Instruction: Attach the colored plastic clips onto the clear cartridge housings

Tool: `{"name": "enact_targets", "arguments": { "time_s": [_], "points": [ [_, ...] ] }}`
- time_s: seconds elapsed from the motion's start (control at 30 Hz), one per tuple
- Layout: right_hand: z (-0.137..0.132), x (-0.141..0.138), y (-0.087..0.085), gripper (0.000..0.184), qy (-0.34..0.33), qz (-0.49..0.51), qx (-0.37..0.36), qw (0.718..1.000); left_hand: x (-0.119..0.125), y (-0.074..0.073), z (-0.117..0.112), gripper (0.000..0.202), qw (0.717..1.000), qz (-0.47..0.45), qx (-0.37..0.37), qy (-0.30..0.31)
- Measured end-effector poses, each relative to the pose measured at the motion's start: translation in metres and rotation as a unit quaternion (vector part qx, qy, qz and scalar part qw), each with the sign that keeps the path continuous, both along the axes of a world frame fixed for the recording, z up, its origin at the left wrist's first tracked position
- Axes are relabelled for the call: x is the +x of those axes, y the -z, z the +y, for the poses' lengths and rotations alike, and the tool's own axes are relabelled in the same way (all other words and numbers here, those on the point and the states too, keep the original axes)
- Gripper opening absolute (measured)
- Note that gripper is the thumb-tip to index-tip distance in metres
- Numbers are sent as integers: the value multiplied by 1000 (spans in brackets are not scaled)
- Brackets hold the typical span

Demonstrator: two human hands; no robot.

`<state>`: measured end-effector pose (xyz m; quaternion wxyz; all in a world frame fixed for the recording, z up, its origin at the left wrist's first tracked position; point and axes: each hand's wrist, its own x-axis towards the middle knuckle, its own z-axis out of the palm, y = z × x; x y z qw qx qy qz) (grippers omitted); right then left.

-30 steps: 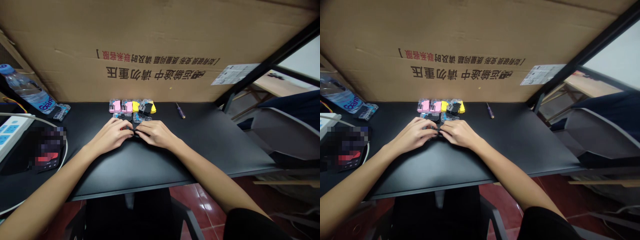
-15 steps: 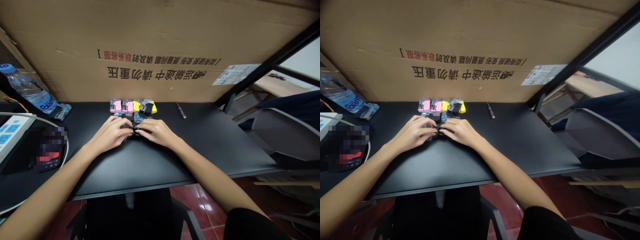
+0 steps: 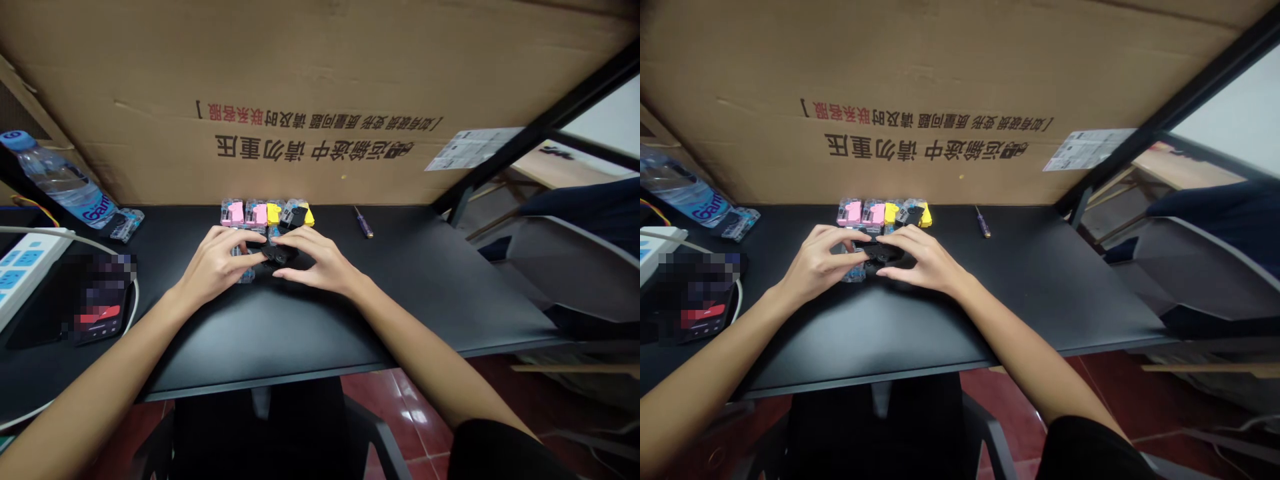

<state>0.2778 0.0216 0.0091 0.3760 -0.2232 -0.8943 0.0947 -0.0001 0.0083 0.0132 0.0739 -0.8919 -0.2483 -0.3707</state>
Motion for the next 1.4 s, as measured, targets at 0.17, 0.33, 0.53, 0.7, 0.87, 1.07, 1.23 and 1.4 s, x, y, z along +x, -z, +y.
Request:
{"name": "enact_targets", "arguments": {
  "time_s": [0.17,0.33,0.53,0.7,0.87,1.07,1.23,1.4],
  "points": [
    [-3,-3,1,50,6,14,67,998,-2,-2,1,19,1000,-15,8,-3],
    [-3,-2,3,49,16,5,66,998,-2,-2,1,19,1000,-11,0,-8],
    [-2,-1,2,52,8,9,81,997,-1,0,2,19,1000,-16,-8,-5],
    [-2,-2,2,51,11,9,95,995,-2,1,4,18,1000,-29,0,2],
    [-1,-2,3,55,30,12,64,997,2,3,3,14,998,-51,-23,5],
    [-2,-2,7,47,51,-4,-18,999,6,0,-2,28,996,-29,-78,-21],
    [-1,-1,6,43,70,-37,-136,988,1,-6,-1,51,988,-4,-121,-100],
    [2,0,3,42,106,-162,-202,960,-2,-6,-1,50,973,35,-184,-136]
  ]
}}
